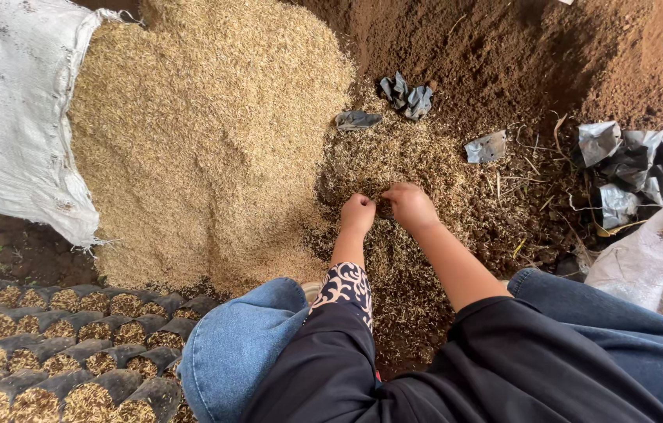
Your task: The person scoops grain from a large pile into small black pouches by hand, then places the filled pouches into a tray. The process is repeated continuously.
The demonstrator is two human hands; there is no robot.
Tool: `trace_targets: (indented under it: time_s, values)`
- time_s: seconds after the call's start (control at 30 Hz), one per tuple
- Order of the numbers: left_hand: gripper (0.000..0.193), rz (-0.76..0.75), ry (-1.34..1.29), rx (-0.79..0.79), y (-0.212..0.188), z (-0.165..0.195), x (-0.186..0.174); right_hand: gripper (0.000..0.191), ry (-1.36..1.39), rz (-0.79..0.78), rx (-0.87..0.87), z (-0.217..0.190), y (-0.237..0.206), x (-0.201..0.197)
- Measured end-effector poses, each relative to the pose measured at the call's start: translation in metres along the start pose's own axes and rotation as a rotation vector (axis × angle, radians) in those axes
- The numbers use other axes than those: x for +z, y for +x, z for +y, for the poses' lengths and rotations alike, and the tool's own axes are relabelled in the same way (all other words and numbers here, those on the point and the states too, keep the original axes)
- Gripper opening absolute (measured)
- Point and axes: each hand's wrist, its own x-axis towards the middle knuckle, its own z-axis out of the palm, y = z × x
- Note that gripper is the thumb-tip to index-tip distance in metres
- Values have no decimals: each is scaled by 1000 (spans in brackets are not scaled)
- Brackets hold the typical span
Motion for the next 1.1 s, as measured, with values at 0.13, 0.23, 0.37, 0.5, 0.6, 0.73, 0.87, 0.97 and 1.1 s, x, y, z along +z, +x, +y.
trace_targets:
  time_s: [0.13, 0.23, 0.37, 0.5, 0.6, 0.73, 0.87, 0.97, 1.1]
  values:
    - [27, 0, -87, -51, -4, 10, -6, 31, 43, 96, -54, -1, -2, 2]
    - [36, -50, -123, -134, -12, 20, -12, 31, 53, -9, 59, -2, 0, -5]
    - [48, -75, -18, -154, -19, 28, -18, 22, 213, 160, 350, 6, 2, -6]
    - [43, -66, 59, -112, -18, 30, -13, 41, 65, -8, 446, 15, 5, 5]
    - [44, -71, 113, -142, -16, 32, -14, 44, 122, -109, 455, 20, 9, -1]
    - [50, -152, 53, -228, -19, 37, -26, 47, 145, -480, 566, 34, 31, -37]
    - [41, -231, 200, -198, -25, 45, -25, 55, 18, -764, 480, 40, 33, -42]
    - [35, -210, 222, -126, -24, 52, -21, 33, 192, -628, 563, 41, 29, -31]
    - [34, -110, 145, -65, -27, 67, -31, 29, -259, -556, -187, 30, 46, -44]
